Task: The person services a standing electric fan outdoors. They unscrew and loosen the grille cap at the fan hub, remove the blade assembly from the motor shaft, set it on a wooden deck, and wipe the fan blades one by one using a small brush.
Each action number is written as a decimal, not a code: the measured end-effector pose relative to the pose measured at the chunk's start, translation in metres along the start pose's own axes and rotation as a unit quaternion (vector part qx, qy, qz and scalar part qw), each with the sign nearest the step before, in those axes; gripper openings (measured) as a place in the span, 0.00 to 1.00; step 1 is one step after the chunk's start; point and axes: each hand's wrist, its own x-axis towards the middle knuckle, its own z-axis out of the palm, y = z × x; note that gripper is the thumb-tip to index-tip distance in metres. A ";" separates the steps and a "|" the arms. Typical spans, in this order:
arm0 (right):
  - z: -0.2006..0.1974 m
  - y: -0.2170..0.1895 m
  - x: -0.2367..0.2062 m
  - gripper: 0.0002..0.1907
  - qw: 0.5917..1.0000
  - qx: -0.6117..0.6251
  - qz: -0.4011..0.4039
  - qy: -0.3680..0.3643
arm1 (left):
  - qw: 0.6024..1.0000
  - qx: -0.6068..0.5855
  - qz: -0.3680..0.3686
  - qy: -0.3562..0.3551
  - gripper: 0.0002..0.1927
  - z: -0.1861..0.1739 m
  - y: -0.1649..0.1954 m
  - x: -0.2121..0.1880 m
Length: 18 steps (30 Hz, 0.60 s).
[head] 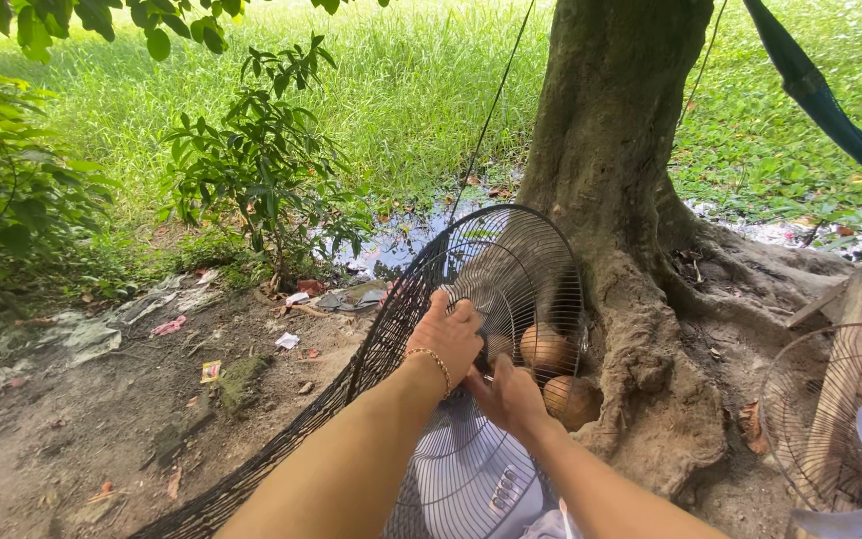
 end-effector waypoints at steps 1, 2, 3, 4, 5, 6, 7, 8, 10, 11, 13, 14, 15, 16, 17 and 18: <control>-0.003 -0.002 -0.002 0.32 0.999 0.047 -0.021 0.015 | 1.000 -0.013 -0.002 -0.008 0.18 -0.004 -0.001 -0.001; -0.007 -0.005 -0.005 0.33 0.994 0.094 -0.041 0.030 | 1.000 -0.020 -0.004 -0.002 0.15 -0.008 -0.003 -0.002; -0.010 -0.009 -0.008 0.36 0.987 0.142 -0.062 0.046 | 1.000 -0.027 -0.005 0.003 0.13 -0.011 -0.005 -0.004; -0.014 -0.012 -0.011 0.37 0.988 0.135 -0.069 0.037 | 0.999 -0.034 -0.006 0.009 0.11 -0.014 -0.007 -0.006; -0.019 -0.015 -0.013 0.38 0.988 0.129 -0.077 0.029 | 0.999 -0.047 -0.007 0.009 0.11 -0.016 -0.009 -0.005; -0.024 -0.018 -0.014 0.40 0.989 0.122 -0.085 0.021 | 0.998 -0.061 -0.008 0.010 0.11 -0.019 -0.011 -0.005; -0.028 -0.021 -0.015 0.39 0.990 0.117 -0.079 0.011 | 0.997 -0.074 -0.010 0.010 0.12 -0.020 -0.013 -0.005; -0.031 -0.023 -0.015 0.38 0.991 0.114 -0.073 0.001 | 0.997 -0.080 -0.012 0.018 0.12 -0.021 -0.014 -0.004; -0.035 -0.025 -0.015 0.37 0.992 0.111 -0.048 -0.030 | 0.995 -0.093 -0.017 0.032 0.12 -0.022 -0.014 -0.004; -0.036 -0.025 -0.014 0.37 0.992 0.112 -0.030 -0.049 | 0.996 -0.083 -0.017 0.029 0.12 -0.022 -0.014 -0.004; -0.034 -0.023 -0.012 0.34 0.991 0.117 -0.015 -0.067 | 0.998 -0.062 -0.017 0.025 0.11 -0.022 -0.012 -0.004; -0.032 -0.021 -0.011 0.33 0.990 0.122 -0.017 -0.066 | 0.998 -0.057 -0.012 0.012 0.11 -0.022 -0.012 -0.005; -0.030 -0.019 -0.011 0.31 0.990 0.126 -0.017 -0.065 | 0.999 -0.053 -0.005 0.000 0.10 -0.022 -0.012 -0.005; -0.026 -0.017 -0.011 0.31 0.990 0.129 -0.024 -0.060 | 0.999 -0.048 0.004 -0.013 0.10 -0.023 -0.012 -0.006; -0.023 -0.014 -0.011 0.31 0.990 0.130 -0.030 -0.054 | 0.998 -0.067 0.001 -0.017 0.11 -0.023 -0.013 -0.006; -0.020 -0.010 -0.010 0.32 0.990 0.131 -0.036 -0.046 | 0.996 -0.085 -0.002 -0.020 0.12 -0.023 -0.013 -0.008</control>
